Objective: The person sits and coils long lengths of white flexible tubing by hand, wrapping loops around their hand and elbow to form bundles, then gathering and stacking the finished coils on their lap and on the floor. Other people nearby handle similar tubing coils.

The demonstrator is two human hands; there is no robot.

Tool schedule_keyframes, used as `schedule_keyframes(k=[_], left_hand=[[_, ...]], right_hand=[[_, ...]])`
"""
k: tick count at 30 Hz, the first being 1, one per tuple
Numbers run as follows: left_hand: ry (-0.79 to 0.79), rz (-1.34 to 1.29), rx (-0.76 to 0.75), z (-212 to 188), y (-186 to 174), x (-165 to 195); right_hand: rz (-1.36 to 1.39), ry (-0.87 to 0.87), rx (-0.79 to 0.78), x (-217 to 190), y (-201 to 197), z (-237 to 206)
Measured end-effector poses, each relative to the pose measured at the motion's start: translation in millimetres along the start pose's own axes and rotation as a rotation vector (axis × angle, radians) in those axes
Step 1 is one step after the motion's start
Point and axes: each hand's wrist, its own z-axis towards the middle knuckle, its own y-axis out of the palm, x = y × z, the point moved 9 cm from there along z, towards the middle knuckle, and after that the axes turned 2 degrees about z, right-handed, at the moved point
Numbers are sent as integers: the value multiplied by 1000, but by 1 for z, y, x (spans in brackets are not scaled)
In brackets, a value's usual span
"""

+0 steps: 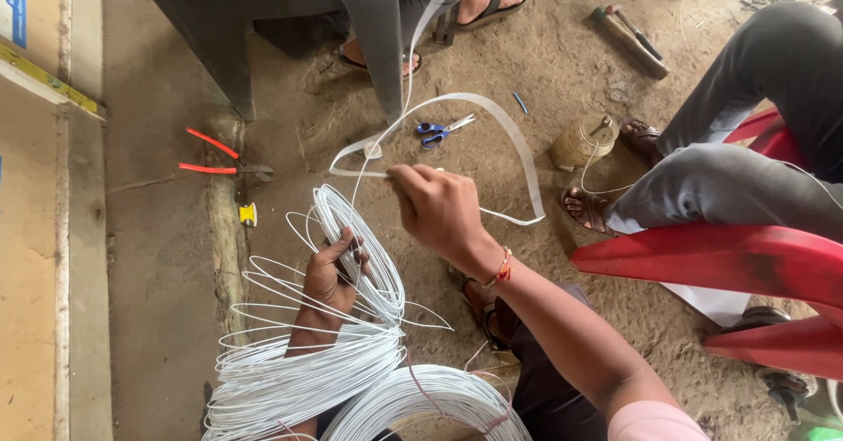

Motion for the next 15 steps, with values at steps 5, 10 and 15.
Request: schedule_keyframes(k=[5, 10, 15], left_hand=[[-22, -17, 6, -1, 0, -2], [-15, -12, -41, -3, 5, 1], [-4, -120, -28, -4, 6, 1]], right_hand=[[-33, 15, -155, -23, 17, -6], [-24, -87, -118, -56, 10, -10], [1, -8, -381, -70, 30, -17]])
